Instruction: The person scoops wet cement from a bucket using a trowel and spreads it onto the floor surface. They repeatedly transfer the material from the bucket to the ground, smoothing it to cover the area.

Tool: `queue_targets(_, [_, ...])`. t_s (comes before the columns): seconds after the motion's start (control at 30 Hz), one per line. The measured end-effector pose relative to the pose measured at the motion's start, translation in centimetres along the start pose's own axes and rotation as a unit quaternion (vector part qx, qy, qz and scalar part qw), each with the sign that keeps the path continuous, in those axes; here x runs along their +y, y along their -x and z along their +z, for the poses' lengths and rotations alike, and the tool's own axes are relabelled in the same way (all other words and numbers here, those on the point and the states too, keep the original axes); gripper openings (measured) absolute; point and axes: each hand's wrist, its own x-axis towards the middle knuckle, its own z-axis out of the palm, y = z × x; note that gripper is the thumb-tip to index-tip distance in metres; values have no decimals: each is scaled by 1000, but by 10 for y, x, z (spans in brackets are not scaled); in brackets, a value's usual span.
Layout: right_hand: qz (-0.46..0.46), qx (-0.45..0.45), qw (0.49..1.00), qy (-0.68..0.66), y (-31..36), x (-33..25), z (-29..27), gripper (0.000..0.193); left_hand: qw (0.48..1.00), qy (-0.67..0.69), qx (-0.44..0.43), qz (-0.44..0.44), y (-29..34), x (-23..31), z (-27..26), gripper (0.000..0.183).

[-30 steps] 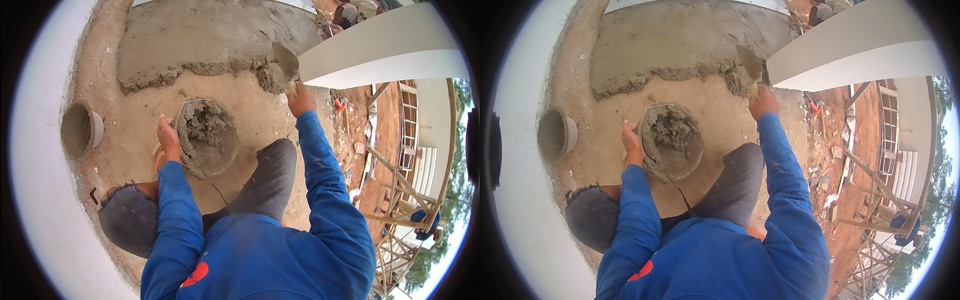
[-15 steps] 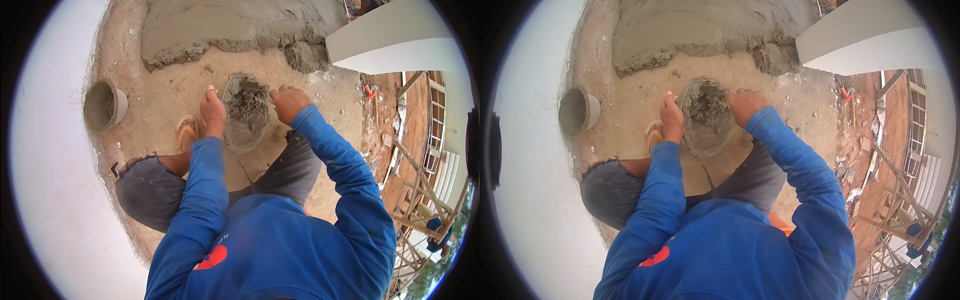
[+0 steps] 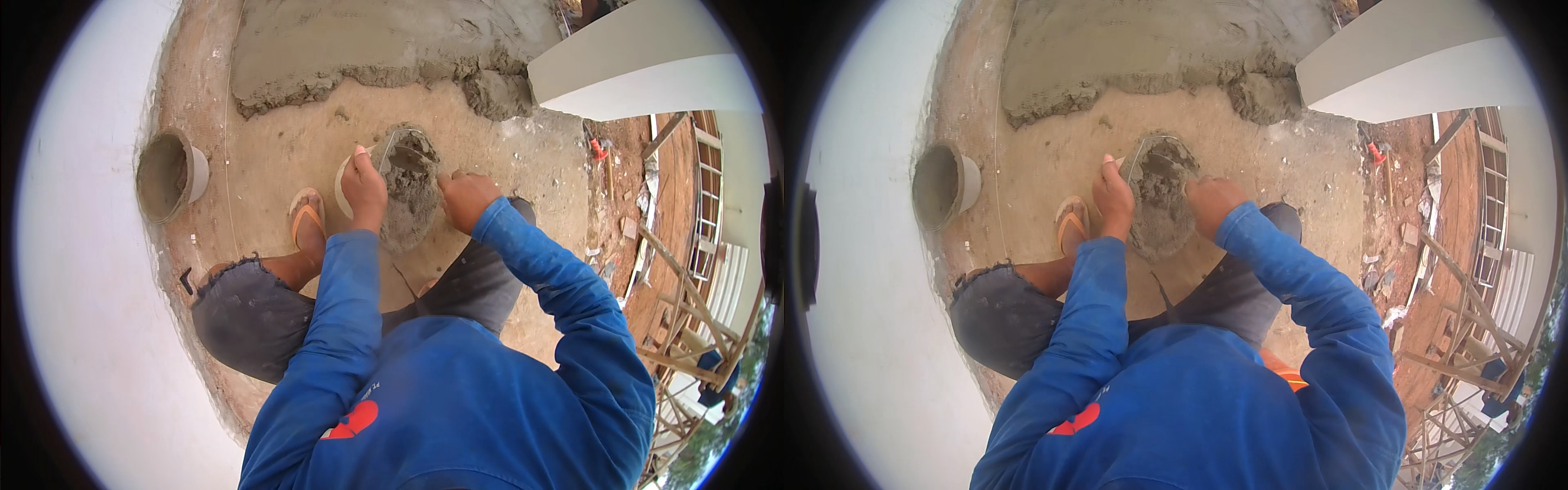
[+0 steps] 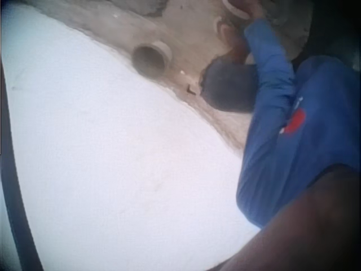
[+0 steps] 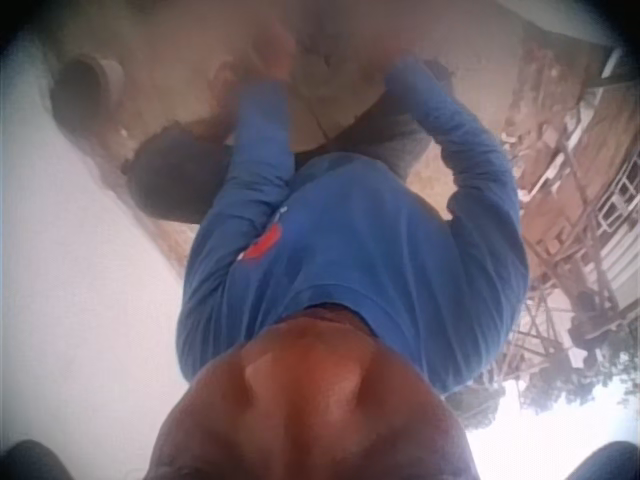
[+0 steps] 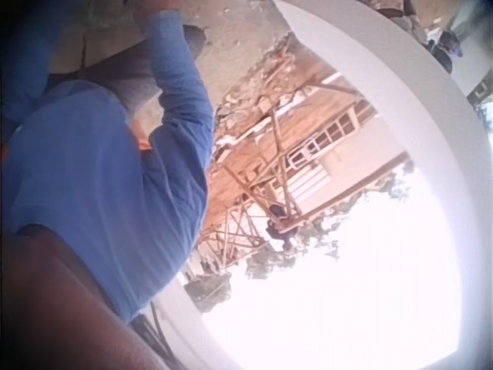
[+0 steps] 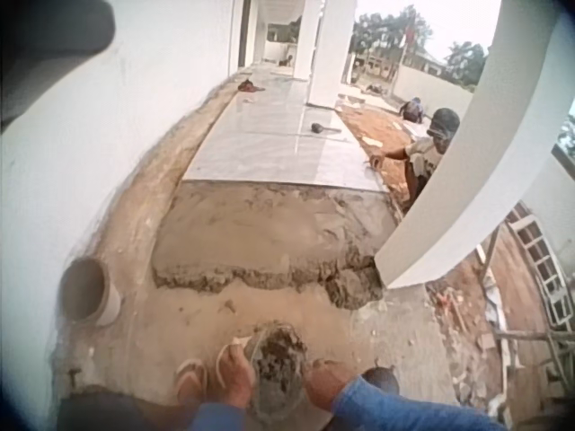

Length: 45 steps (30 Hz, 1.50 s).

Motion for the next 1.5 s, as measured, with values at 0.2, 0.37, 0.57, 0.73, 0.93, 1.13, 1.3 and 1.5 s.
queue_targets(0.2, [22, 21, 999, -38, 44, 14, 12, 37, 998, -4, 46, -30, -24, -20, -27, 58])
queue_targets(0.37, [130, -12, 988, -85, -9, 27, 59, 42, 998, 9, 7, -61, -27, -14, -26, 60])
queue_targets(0.57, [112, 5, 956, -272, -26, 1, 128, 53, 996, 57, 15, -68, -40, -25, -26, 57])
queue_targets(0.73, [83, -10, 926, -368, -2, -30, 123, 55, 983, 154, 6, -99, -43, -31, -27, 56])
queue_targets(0.93, [86, -17, 874, -478, -17, -48, 132, 47, 970, 222, -18, -93, -45, -39, -21, 57])
queue_targets(1.13, [128, -69, 743, -653, 12, -48, 127, 41, 967, 230, -22, -105, -41, -31, -17, 59])
queue_targets(1.3, [114, -45, 700, -703, 27, -52, 123, 39, 973, 216, -5, -82, -51, -48, -17, 59])
queue_targets(1.5, [160, 18, 709, -687, 57, -24, 102, 35, 972, 206, -5, -111, -57, -38, -32, 57])
